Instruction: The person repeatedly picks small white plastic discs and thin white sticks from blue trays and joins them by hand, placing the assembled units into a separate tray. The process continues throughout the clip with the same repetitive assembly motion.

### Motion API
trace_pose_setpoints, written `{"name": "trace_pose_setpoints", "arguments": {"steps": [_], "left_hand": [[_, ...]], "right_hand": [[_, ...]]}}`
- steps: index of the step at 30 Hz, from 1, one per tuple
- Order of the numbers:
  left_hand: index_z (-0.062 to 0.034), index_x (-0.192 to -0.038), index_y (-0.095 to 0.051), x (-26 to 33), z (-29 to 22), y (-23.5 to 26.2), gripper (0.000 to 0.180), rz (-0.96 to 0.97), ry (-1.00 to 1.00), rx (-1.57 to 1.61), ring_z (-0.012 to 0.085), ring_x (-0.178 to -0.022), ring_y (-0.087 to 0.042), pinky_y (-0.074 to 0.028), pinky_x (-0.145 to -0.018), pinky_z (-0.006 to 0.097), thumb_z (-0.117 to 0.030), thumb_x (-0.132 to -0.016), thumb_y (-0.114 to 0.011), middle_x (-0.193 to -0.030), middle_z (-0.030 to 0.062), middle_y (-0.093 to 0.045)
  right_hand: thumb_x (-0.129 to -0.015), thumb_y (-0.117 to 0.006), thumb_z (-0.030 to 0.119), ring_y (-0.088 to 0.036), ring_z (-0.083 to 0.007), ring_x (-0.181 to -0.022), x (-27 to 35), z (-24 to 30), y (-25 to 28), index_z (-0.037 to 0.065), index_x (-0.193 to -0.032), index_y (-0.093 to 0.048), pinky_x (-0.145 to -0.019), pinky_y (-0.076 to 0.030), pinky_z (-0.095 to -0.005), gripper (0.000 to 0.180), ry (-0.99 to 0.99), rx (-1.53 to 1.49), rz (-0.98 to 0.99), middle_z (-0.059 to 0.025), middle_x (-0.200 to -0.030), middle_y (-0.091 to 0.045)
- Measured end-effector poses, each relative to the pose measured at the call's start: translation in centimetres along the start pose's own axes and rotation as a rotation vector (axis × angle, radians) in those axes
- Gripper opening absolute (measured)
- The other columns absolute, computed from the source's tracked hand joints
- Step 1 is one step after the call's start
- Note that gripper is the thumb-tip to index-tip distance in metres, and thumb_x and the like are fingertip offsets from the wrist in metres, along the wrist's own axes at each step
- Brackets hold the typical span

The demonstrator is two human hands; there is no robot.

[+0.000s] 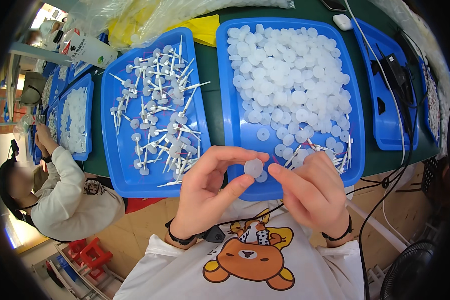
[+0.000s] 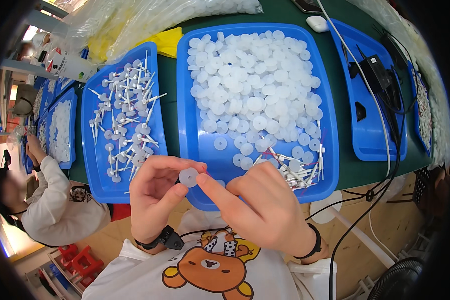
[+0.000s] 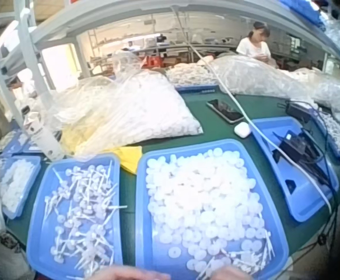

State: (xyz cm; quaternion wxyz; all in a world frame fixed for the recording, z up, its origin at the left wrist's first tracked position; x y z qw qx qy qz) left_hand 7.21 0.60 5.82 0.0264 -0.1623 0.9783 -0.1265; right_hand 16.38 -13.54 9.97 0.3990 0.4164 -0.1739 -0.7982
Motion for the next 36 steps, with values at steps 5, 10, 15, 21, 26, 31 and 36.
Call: {"name": "trace_pose_setpoints", "arguments": {"steps": [5, 10, 15, 21, 26, 31, 36], "left_hand": [[0.0047, -0.123, -0.055, -0.1, -0.09, -0.18, 0.032, 0.001, -0.012, -0.022, 0.0266, -0.12, -0.061, -0.047, -0.104, 0.038, 0.006, -0.092, -0.063, -0.123, 0.0169, -0.062], [0.005, -0.123, -0.055, 0.19, 0.1, 0.1, 0.033, -0.008, -0.014, -0.007, 0.0268, -0.12, -0.061, -0.047, -0.103, 0.039, 0.006, -0.092, -0.063, -0.123, 0.0169, -0.062], [0.005, -0.123, -0.055, 0.28, -0.14, 0.01, 0.033, 0.023, -0.037, -0.014, 0.0265, -0.12, -0.061, -0.046, -0.103, 0.038, 0.007, -0.091, -0.064, -0.124, 0.0176, -0.063], [0.0051, -0.123, -0.056, 0.3, -0.18, -0.02, 0.034, 0.022, -0.044, -0.019, 0.0256, -0.119, -0.061, -0.046, -0.103, 0.037, 0.007, -0.09, -0.064, -0.123, 0.0172, -0.063], [0.0048, -0.118, -0.06, 0.29, -0.23, -0.16, 0.032, 0.008, -0.026, -0.075, 0.0266, -0.115, -0.062, -0.047, -0.1, 0.038, 0.006, -0.087, -0.068, -0.12, 0.0176, -0.064], [0.0046, -0.111, -0.064, -0.02, -0.31, -0.07, 0.028, 0.008, -0.012, -0.221, 0.0287, -0.111, -0.064, -0.05, -0.096, 0.04, 0.005, -0.084, -0.071, -0.114, 0.02, -0.066], [0.005, -0.115, -0.066, 0.21, 0.18, 0.04, 0.028, 0.009, 0.06, -0.159, 0.0211, -0.107, -0.065, -0.05, -0.092, 0.031, 0.004, -0.088, -0.07, -0.114, 0.0149, -0.068]], "right_hand": [[-0.067, -0.068, -0.008, -0.052, -0.0207, -0.065, 0.48, 0.18, -0.39, -0.003, -0.12, -0.067, -0.057, -0.04, -0.0318, 0.053, -0.102, -0.094, -0.063, -0.0073, -0.079, -0.059], [-0.074, -0.067, -0.01, -0.055, -0.0234, -0.068, 0.49, 0.08, -0.32, -0.004, -0.122, -0.065, -0.06, -0.044, -0.0336, 0.048, -0.151, -0.269, 0.032, -0.0094, -0.082, -0.06], [-0.078, -0.059, -0.016, -0.058, -0.0185, -0.067, 0.21, -0.24, -0.21, -0.003, -0.118, -0.067, -0.058, -0.044, -0.028, 0.042, -0.242, -0.319, 0.033, -0.0091, -0.079, -0.061], [-0.075, -0.066, -0.011, -0.057, -0.0263, -0.072, 0.5, -0.19, -0.32, -0.003, -0.118, -0.067, -0.062, -0.046, -0.0349, 0.044, -0.226, -0.291, 0.082, -0.0109, -0.084, -0.061], [-0.072, -0.067, -0.01, -0.056, -0.0261, -0.07, 0.68, -0.38, -0.49, -0.002, -0.117, -0.068, -0.061, -0.044, -0.0346, 0.045, -0.221, -0.242, 0.064, -0.0106, -0.084, -0.061], [-0.07, -0.069, 0.0, -0.057, -0.0216, -0.072, 0.29, -0.17, -0.14, 0.0, -0.113, -0.07, -0.064, -0.043, -0.0324, 0.044, -0.087, -0.093, 0.135, -0.0075, -0.088, -0.063], [-0.067, -0.069, 0.008, -0.058, -0.0179, -0.074, 0.0, 0.48, 0.34, 0.002, -0.109, -0.072, -0.066, -0.042, -0.0309, 0.043, 0.012, 0.072, 0.158, -0.0042, -0.092, -0.065]]}}
Point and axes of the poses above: each hand's wrist, its own x-axis away from the middle knuckle, its own y-axis out of the back of the hand, z = x × y, the point moved 6 cm from there along -x, towards the middle knuckle
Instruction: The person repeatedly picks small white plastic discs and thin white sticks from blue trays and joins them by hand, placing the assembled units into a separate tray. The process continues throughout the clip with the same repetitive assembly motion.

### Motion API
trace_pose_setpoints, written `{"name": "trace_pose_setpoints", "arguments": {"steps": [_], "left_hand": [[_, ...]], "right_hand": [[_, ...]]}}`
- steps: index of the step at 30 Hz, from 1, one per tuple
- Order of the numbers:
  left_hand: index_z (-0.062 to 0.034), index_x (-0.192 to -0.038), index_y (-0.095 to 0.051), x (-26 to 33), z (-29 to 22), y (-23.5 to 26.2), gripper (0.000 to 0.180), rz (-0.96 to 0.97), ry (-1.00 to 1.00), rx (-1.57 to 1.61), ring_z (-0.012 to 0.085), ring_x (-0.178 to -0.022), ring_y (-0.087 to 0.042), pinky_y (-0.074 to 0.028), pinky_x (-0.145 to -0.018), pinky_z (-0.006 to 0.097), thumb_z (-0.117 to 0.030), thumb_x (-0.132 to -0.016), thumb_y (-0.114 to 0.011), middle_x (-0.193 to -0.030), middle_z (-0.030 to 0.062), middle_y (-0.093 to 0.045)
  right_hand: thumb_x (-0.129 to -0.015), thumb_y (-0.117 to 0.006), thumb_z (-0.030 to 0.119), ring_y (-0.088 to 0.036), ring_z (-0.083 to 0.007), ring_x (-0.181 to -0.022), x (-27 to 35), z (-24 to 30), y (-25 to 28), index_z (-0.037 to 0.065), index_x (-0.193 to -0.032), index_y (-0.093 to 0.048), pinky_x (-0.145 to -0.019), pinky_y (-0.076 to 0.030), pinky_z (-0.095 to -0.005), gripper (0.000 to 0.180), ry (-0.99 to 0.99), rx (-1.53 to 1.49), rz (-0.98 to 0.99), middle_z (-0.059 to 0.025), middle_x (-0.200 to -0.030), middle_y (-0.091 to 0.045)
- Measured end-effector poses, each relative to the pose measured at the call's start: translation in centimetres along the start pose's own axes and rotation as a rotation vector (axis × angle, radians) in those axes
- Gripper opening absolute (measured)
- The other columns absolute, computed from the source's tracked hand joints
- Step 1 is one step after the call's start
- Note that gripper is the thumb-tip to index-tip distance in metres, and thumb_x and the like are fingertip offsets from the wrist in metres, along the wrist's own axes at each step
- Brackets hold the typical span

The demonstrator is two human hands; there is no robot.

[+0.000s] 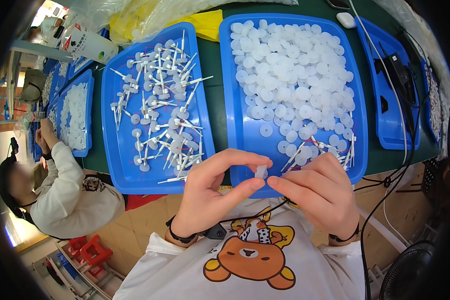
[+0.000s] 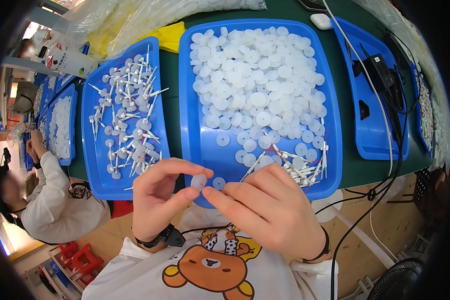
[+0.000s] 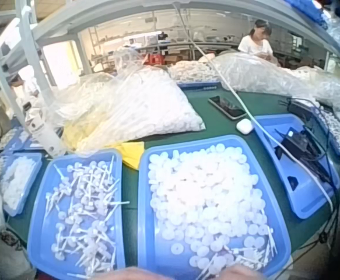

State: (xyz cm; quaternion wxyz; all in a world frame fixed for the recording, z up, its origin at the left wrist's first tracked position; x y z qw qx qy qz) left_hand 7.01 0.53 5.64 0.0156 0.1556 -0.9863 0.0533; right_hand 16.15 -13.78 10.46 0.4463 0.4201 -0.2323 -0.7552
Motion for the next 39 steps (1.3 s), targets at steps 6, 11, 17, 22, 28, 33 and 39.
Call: {"name": "trace_pose_setpoints", "arguments": {"steps": [6, 11, 17, 22, 28, 33, 39], "left_hand": [[0.0061, -0.118, -0.064, 0.15, 0.34, -0.16, 0.029, 0.0, 0.04, 0.123, 0.0216, -0.109, -0.065, -0.05, -0.093, 0.032, 0.003, -0.089, -0.069, -0.115, 0.0156, -0.068], [0.0065, -0.118, -0.063, 0.17, 0.41, 0.01, 0.03, 0.026, 0.01, 0.125, 0.0226, -0.111, -0.065, -0.05, -0.095, 0.033, 0.005, -0.089, -0.068, -0.117, 0.0164, -0.067], [0.0066, -0.119, -0.063, 0.07, 0.49, -0.13, 0.031, 0.003, 0.04, 0.161, 0.0222, -0.11, -0.065, -0.05, -0.095, 0.033, 0.005, -0.088, -0.068, -0.117, 0.0167, -0.067], [0.004, -0.116, -0.066, 0.04, 0.27, -0.11, 0.031, 0.058, -0.007, 0.048, 0.0207, -0.109, -0.065, -0.051, -0.093, 0.032, 0.003, -0.086, -0.072, -0.116, 0.0143, -0.069], [0.0016, -0.113, -0.07, -0.06, -0.18, -0.65, 0.033, 0.071, -0.04, 0.001, 0.019, -0.097, -0.068, -0.053, -0.085, 0.028, -0.001, -0.081, -0.078, -0.111, 0.0113, -0.071], [0.0011, -0.111, -0.071, -0.15, -0.21, -0.64, 0.033, 0.084, -0.086, 0.011, 0.0201, -0.097, -0.069, -0.054, -0.085, 0.029, 0.001, -0.079, -0.079, -0.109, 0.0124, -0.072], [0.0021, -0.106, -0.073, -0.01, -0.14, -0.76, 0.03, 0.092, -0.149, -0.006, 0.0235, -0.094, -0.07, -0.055, -0.086, 0.033, 0.003, -0.076, -0.08, -0.107, 0.0141, -0.074]], "right_hand": [[-0.065, -0.069, 0.01, -0.056, -0.0181, -0.074, 0.21, 0.21, 0.13, 0.004, -0.106, -0.074, -0.064, -0.043, -0.0309, 0.042, 0.025, 0.079, -0.021, -0.0042, -0.092, -0.064], [-0.063, -0.068, 0.011, -0.056, -0.0191, -0.074, 0.31, 0.43, -0.11, 0.005, -0.105, -0.074, -0.063, -0.044, -0.0312, 0.043, 0.064, 0.116, -0.024, -0.0052, -0.093, -0.064], [-0.065, -0.067, 0.01, -0.056, -0.0197, -0.074, 0.42, 0.69, -0.22, 0.005, -0.105, -0.074, -0.064, -0.045, -0.0319, 0.042, 0.079, 0.159, -0.031, -0.0059, -0.095, -0.062], [-0.066, -0.068, 0.01, -0.057, -0.0195, -0.074, 0.28, 0.56, -0.23, 0.003, -0.106, -0.073, -0.064, -0.045, -0.032, 0.04, 0.063, 0.135, -0.039, -0.0059, -0.093, -0.064], [-0.074, -0.077, 0.007, -0.057, -0.0217, -0.068, 0.86, -0.13, -0.49, -0.002, -0.099, -0.068, -0.058, -0.042, -0.0314, 0.028, -0.109, -0.025, -0.103, -0.009, -0.083, -0.063], [-0.077, -0.08, 0.008, -0.052, -0.0232, -0.064, 1.02, 0.01, -0.42, -0.003, -0.099, -0.064, -0.053, -0.038, -0.0324, 0.03, -0.129, -0.068, -0.073, -0.0091, -0.076, -0.053], [-0.077, -0.079, 0.006, -0.048, -0.0236, -0.062, 0.94, 0.49, -0.77, -0.003, -0.098, -0.064, -0.053, -0.038, -0.0345, 0.028, -0.144, -0.078, -0.058, -0.0079, -0.072, -0.045]]}}
Point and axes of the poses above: each hand's wrist, its own x-axis away from the middle knuckle, its own y-axis out of the back of the hand, z = x × y, the point moved 6 cm from there along -x, towards the middle knuckle
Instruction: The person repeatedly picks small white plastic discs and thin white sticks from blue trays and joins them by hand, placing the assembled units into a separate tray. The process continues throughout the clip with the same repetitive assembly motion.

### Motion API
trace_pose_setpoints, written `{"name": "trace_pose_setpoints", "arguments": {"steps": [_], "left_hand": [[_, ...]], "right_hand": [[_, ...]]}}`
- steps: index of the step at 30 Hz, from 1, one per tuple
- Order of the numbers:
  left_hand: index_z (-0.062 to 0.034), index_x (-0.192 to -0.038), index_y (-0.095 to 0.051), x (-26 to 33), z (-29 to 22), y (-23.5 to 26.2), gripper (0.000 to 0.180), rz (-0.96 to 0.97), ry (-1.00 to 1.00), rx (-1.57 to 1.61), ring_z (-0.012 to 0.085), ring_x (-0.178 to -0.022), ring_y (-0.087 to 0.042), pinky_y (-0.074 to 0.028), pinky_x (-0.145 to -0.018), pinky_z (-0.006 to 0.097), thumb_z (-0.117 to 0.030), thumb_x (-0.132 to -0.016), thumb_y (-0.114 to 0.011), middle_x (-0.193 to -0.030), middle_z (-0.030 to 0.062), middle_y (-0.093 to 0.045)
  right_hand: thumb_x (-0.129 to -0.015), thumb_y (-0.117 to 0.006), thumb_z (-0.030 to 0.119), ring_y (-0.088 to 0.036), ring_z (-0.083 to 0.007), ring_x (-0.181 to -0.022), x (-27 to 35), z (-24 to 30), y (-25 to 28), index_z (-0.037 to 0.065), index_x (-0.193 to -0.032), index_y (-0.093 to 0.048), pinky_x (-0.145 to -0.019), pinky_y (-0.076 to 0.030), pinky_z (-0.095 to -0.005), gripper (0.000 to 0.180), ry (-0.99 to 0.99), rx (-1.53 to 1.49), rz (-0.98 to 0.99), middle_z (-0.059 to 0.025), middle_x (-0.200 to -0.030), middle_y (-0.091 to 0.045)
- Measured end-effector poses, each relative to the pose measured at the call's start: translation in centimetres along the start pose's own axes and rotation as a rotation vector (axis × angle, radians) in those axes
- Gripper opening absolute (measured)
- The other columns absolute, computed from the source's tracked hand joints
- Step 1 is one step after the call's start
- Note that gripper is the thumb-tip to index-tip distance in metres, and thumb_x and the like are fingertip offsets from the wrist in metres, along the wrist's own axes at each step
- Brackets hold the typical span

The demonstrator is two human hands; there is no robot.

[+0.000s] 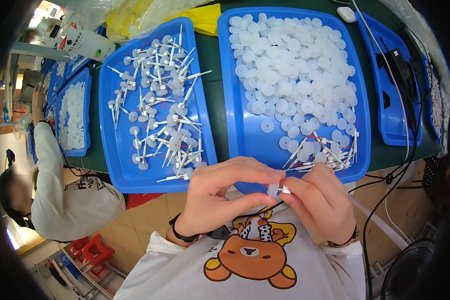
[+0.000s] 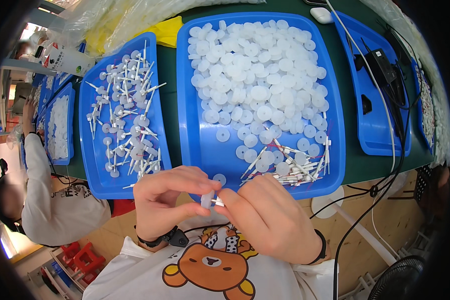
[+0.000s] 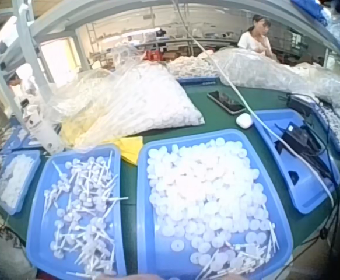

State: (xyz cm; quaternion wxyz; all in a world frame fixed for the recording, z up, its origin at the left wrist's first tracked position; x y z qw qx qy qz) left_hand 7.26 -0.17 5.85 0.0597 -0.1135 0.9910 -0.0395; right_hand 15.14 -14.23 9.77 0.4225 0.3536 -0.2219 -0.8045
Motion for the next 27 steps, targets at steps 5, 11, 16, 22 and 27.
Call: {"name": "trace_pose_setpoints", "arguments": {"steps": [5, 11, 16, 22, 27], "left_hand": [[0.0033, -0.098, -0.074, 0.1, -0.6, 0.0, 0.03, -0.006, -0.103, -0.084, 0.0276, -0.088, -0.071, -0.053, -0.081, 0.041, 0.0, -0.071, -0.085, -0.098, 0.019, -0.075], [0.0009, -0.096, -0.075, 0.6, -0.6, 0.3, 0.026, 0.024, -0.147, -0.157, 0.026, -0.084, -0.073, -0.053, -0.084, 0.042, -0.003, -0.072, -0.085, -0.091, 0.0156, -0.076], [-0.0001, -0.096, -0.076, 1.4, -0.4, 0.6, 0.023, 0.112, -0.082, -0.16, 0.0254, -0.084, -0.073, -0.053, -0.088, 0.043, -0.006, -0.075, -0.084, -0.089, 0.0143, -0.076], [0.0001, -0.093, -0.075, 1.5, -0.9, 1.5, 0.023, 0.05, 0.02, -0.275, 0.0255, -0.085, -0.072, -0.054, -0.091, 0.043, -0.007, -0.074, -0.084, -0.093, 0.0115, -0.076], [0.0004, -0.11, -0.069, 3.6, -2.0, 5.2, 0.037, -0.271, -0.01, -0.508, 0.0288, -0.1, -0.068, -0.05, -0.094, 0.041, -0.002, -0.074, -0.082, -0.107, 0.0134, -0.072]], "right_hand": [[-0.081, -0.076, 0.003, -0.053, -0.0238, -0.058, 0.7, -0.4, -0.6, -0.003, -0.096, -0.065, -0.05, -0.04, -0.0335, 0.02, -0.129, -0.148, -0.018, -0.0092, -0.071, -0.053], [-0.094, -0.066, 0.006, -0.054, -0.0091, -0.056, 2.4, -1.4, -2.8, -0.004, -0.101, -0.069, -0.048, -0.041, -0.0274, 0.012, -0.565, -0.673, 0.024, -0.0049, -0.071, -0.062], [-0.103, -0.056, 0.016, -0.046, -0.0014, -0.061, 3.3, -1.4, -4.8, -0.002, -0.103, -0.069, -0.052, -0.037, -0.0218, 0.022, -0.93, -1.141, 0.428, 0.0028, -0.073, -0.06], [-0.102, -0.057, 0.018, -0.048, -0.0087, -0.061, 3.3, -1.1, -5.9, 0.0, -0.108, -0.062, -0.055, -0.039, -0.0244, 0.02, -0.882, -1.015, 0.265, -0.0016, -0.073, -0.055], [-0.088, -0.07, 0.006, -0.058, -0.0228, -0.072, 1.7, -1.7, -1.6, 0.001, -0.101, -0.064, -0.065, -0.046, -0.0331, 0.015, -0.479, -0.053, -0.129, -0.0101, -0.082, -0.059]]}}
Point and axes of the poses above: each hand's wrist, its own x-axis away from the middle knuckle, its own y-axis out of the back of the hand, z = x × y, the point moved 6 cm from there along -x, towards the middle knuckle
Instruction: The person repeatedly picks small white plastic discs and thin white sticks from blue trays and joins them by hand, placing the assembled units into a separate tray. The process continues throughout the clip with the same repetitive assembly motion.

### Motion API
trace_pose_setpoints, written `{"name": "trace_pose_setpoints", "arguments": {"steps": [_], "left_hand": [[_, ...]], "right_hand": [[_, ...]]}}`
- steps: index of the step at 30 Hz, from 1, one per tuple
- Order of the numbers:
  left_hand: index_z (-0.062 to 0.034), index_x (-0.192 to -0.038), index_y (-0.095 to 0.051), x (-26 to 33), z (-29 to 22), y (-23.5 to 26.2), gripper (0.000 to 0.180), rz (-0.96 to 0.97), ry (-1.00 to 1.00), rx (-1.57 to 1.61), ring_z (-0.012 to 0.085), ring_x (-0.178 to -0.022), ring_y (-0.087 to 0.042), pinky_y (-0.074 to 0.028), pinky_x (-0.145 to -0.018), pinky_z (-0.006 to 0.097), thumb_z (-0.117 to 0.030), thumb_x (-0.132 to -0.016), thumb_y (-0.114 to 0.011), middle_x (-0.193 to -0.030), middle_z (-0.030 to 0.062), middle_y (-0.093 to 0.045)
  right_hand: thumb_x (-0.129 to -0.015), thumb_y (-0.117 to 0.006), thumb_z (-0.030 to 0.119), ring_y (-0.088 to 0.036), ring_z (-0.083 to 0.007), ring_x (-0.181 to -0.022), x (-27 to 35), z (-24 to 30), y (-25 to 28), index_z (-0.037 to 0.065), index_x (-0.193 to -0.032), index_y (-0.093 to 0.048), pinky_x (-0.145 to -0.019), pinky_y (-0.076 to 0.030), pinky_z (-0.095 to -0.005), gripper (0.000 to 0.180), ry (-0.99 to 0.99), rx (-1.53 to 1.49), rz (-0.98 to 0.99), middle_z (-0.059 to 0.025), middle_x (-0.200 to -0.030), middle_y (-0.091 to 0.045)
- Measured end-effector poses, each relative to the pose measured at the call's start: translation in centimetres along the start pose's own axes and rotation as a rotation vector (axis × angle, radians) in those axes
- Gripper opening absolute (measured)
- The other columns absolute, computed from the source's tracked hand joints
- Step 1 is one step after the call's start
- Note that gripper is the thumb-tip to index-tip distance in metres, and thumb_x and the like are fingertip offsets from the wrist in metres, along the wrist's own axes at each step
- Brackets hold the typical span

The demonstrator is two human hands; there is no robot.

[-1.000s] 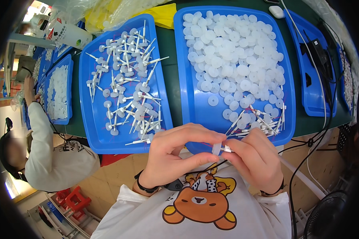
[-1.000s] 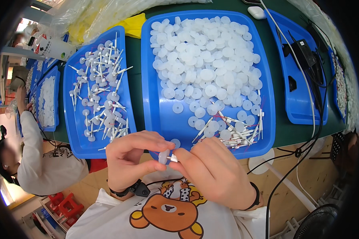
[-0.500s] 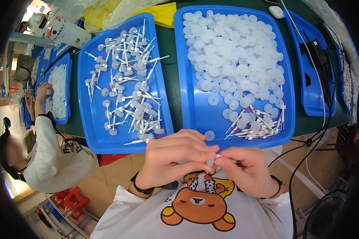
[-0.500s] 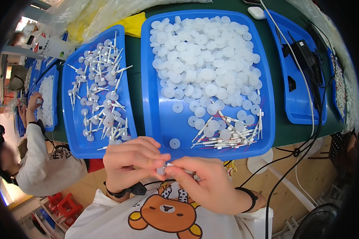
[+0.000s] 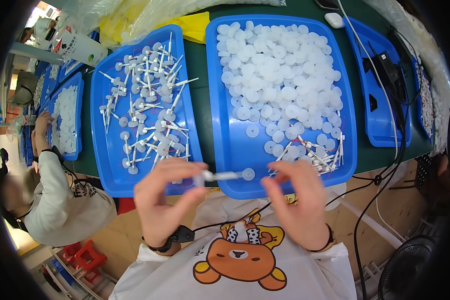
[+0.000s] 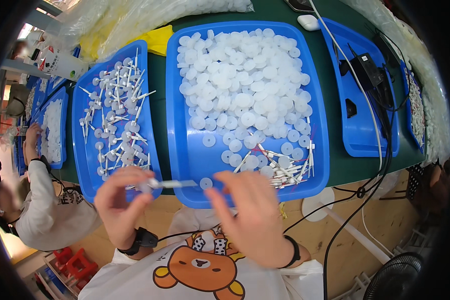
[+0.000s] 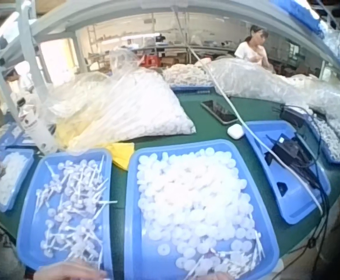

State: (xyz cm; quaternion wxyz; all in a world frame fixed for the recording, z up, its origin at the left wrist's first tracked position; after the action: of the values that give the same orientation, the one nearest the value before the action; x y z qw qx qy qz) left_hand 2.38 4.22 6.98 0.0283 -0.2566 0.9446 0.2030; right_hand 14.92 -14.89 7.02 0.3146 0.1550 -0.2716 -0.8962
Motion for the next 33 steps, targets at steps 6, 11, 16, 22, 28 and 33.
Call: {"name": "trace_pose_setpoints", "arguments": {"steps": [6, 11, 16, 22, 28, 33], "left_hand": [[-0.0055, -0.125, -0.062, -0.6, -1.1, 2.8, 0.049, -0.424, -0.049, -0.807, 0.0323, -0.121, -0.055, -0.036, -0.106, 0.042, -0.004, -0.078, -0.077, -0.133, 0.0135, -0.058], [-0.0073, -0.114, -0.067, -1.4, -2.2, -2.9, 0.039, 0.135, -0.126, -0.687, 0.0253, -0.113, -0.055, -0.034, -0.101, 0.043, -0.007, -0.076, -0.078, -0.12, 0.0086, -0.062], [-0.0075, -0.104, -0.07, -2.0, -2.3, -8.3, 0.027, 0.373, -0.222, -0.696, 0.0229, -0.101, -0.056, -0.035, -0.099, 0.044, -0.009, -0.077, -0.076, -0.101, 0.0036, -0.063], [-0.008, -0.097, -0.069, -2.3, -2.1, -9.5, 0.018, 0.562, -0.257, -0.791, 0.0238, -0.095, -0.058, -0.035, -0.101, 0.043, -0.008, -0.08, -0.073, -0.092, 0.0046, -0.06], [-0.0067, -0.098, -0.068, -2.6, -1.9, -8.8, 0.019, 0.477, -0.193, -0.545, 0.0247, -0.089, -0.06, -0.047, -0.085, 0.04, 0.003, -0.081, -0.067, -0.096, 0.0074, -0.056], [-0.0025, -0.103, -0.065, -2.9, -2.0, -7.6, 0.027, 0.306, -0.105, -0.183, 0.0195, -0.088, -0.062, -0.052, -0.071, 0.032, 0.011, -0.08, -0.068, -0.104, 0.0093, -0.053]], "right_hand": [[-0.078, -0.072, -0.001, -0.054, -0.0276, -0.083, -0.7, -3.6, 4.8, 0.003, -0.09, -0.061, -0.077, -0.04, -0.0373, 0.017, -0.056, 0.612, -0.096, -0.0088, -0.085, -0.059], [-0.077, -0.071, 0.0, -0.053, -0.0284, -0.084, -0.7, -3.8, 4.7, 0.004, -0.089, -0.06, -0.078, -0.04, -0.038, 0.017, -0.087, 0.607, -0.007, -0.0088, -0.086, -0.059], [-0.077, -0.071, -0.002, -0.054, -0.0293, -0.085, -0.8, -3.5, 4.6, 0.004, -0.091, -0.061, -0.078, -0.041, -0.0388, 0.018, -0.041, 0.573, 0.019, -0.0092, -0.085, -0.058], [-0.08, -0.068, -0.003, -0.054, -0.0312, -0.086, -0.3, -4.0, 4.8, 0.001, -0.096, -0.063, -0.078, -0.043, -0.0399, 0.017, -0.026, 0.523, -0.01, -0.0119, -0.087, -0.056], [-0.087, -0.062, -0.005, -0.058, -0.0278, -0.083, 0.2, -3.1, 6.2, -0.002, -0.099, -0.063, -0.074, -0.046, -0.0348, 0.013, -0.053, 0.422, -0.08, -0.0126, -0.088, -0.056], [-0.088, -0.06, -0.007, -0.057, -0.0249, -0.079, 0.4, -2.5, 6.9, -0.002, -0.102, -0.064, -0.072, -0.046, -0.0327, 0.015, -0.071, 0.296, -0.14, -0.0119, -0.09, -0.059]]}}
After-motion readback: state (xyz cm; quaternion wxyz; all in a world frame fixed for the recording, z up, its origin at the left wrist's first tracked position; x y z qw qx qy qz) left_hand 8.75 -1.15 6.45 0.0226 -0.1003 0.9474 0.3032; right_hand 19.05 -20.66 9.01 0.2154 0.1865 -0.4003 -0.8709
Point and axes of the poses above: each hand's wrist, its own x-axis away from the middle knuckle, its own y-axis out of the back of the hand, z = x × y, the point moved 6 cm from there along -x, towards the middle knuckle
